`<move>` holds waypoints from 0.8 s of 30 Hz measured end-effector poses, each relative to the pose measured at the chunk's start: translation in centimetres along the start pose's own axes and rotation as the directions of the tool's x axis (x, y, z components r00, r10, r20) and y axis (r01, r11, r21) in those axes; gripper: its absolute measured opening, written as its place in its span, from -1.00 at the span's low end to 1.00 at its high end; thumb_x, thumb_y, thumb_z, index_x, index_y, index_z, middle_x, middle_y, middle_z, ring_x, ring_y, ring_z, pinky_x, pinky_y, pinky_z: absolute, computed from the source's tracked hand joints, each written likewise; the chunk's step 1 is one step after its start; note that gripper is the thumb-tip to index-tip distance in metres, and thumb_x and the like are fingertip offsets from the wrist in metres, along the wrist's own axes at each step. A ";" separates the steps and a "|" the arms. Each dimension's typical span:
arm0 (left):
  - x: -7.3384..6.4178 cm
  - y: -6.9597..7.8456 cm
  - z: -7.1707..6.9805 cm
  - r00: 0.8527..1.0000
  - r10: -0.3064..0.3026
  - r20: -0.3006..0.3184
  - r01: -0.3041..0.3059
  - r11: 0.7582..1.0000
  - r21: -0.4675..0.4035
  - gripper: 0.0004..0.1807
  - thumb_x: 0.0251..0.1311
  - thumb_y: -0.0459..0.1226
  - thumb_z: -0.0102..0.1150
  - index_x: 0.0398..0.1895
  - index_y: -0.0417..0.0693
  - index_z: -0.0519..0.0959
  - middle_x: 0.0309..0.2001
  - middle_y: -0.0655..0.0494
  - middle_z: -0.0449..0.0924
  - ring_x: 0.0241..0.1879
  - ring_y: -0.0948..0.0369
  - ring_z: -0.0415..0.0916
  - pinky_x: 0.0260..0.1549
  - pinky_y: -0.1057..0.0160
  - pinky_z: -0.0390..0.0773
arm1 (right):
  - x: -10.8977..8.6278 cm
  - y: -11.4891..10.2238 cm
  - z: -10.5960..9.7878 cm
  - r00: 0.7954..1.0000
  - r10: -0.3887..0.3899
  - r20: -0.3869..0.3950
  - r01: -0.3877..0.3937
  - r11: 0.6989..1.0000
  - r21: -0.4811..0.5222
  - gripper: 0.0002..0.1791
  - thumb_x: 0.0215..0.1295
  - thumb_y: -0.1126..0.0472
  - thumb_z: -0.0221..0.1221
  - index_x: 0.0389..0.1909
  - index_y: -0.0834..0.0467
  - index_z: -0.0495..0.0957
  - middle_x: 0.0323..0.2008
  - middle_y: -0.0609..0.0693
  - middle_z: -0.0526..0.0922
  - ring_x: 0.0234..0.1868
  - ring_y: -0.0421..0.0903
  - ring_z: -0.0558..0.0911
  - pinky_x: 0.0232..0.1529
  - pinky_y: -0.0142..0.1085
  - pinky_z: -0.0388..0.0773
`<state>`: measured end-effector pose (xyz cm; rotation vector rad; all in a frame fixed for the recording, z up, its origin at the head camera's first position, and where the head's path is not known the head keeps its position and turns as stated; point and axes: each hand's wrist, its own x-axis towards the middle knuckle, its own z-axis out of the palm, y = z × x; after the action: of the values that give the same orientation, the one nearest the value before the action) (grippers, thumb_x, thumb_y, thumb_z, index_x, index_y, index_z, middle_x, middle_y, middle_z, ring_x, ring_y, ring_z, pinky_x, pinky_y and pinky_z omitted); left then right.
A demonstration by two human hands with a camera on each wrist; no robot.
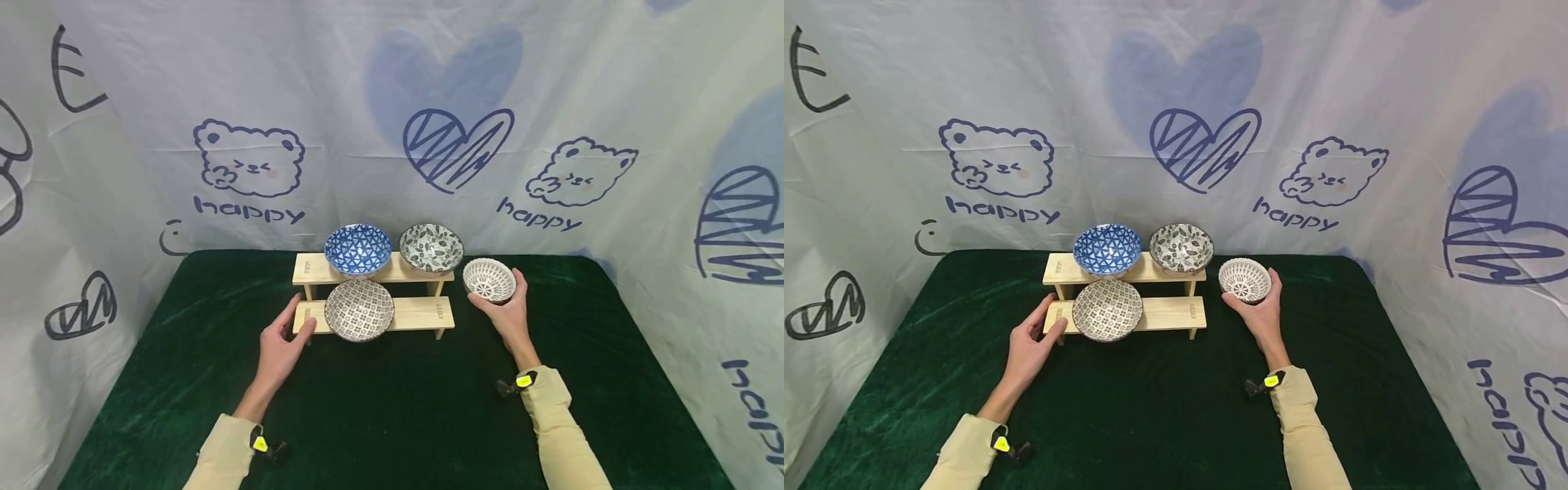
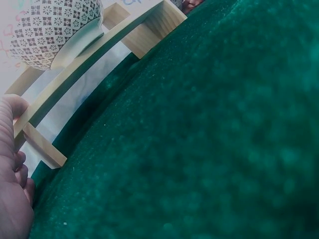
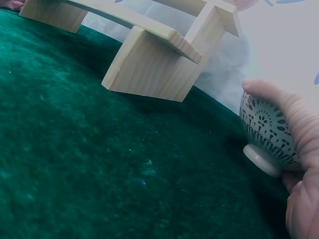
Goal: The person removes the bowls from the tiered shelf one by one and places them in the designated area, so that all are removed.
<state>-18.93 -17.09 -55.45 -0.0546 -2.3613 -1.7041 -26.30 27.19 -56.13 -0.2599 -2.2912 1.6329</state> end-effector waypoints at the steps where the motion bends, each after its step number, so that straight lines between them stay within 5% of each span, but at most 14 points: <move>1: -0.1 0.6 0.0 1.000 -0.003 0.003 0.003 1.000 -0.002 -0.31 0.45 -0.25 0.27 0.57 -0.20 0.30 0.54 -0.15 0.31 0.51 -0.09 0.29 0.46 -0.13 0.29 | 0.0 0.0 0.0 1.000 0.005 0.003 -0.005 1.000 -0.002 0.29 0.07 0.11 0.60 0.65 0.08 -0.10 0.57 0.20 0.12 0.55 0.15 0.19 0.57 0.13 0.09; 7: -0.7 3.1 -0.2 1.000 -0.019 0.012 0.019 1.000 0.008 -0.33 0.45 -0.30 0.25 0.55 -0.31 0.29 0.53 -0.25 0.29 0.51 -0.17 0.27 0.46 -0.18 0.27 | -0.1 0.0 -0.2 1.000 0.015 0.010 -0.015 1.000 0.001 0.30 0.08 0.09 0.59 0.66 0.10 -0.12 0.58 0.21 0.12 0.55 0.15 0.19 0.57 0.11 0.09; 17: -0.2 -0.4 -0.1 1.000 0.004 -0.004 -0.004 1.000 0.001 -0.30 0.42 -0.21 0.33 0.56 -0.12 0.34 0.51 -0.09 0.37 0.48 -0.04 0.36 0.42 -0.10 0.36 | -0.1 -0.1 -0.6 0.998 0.026 0.057 -0.025 1.000 -0.008 0.35 0.09 0.08 0.59 0.69 0.04 -0.20 0.61 0.19 0.04 0.58 0.16 0.13 0.59 0.16 0.03; 24: -0.3 1.2 -0.2 1.000 -0.016 0.005 0.016 1.000 0.006 -0.31 0.44 -0.26 0.29 0.56 -0.21 0.31 0.52 -0.16 0.34 0.49 -0.10 0.33 0.43 -0.14 0.32 | 0.1 -1.0 -1.9 0.994 -0.016 0.109 0.020 0.999 -0.034 0.41 0.11 0.13 0.58 0.69 0.00 -0.32 0.65 0.24 -0.06 0.63 0.17 0.04 0.61 0.14 -0.03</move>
<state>-18.38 -16.85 -54.31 -0.0392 -2.3763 -1.7057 -25.72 28.55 -54.57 -0.1612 -2.3964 1.6374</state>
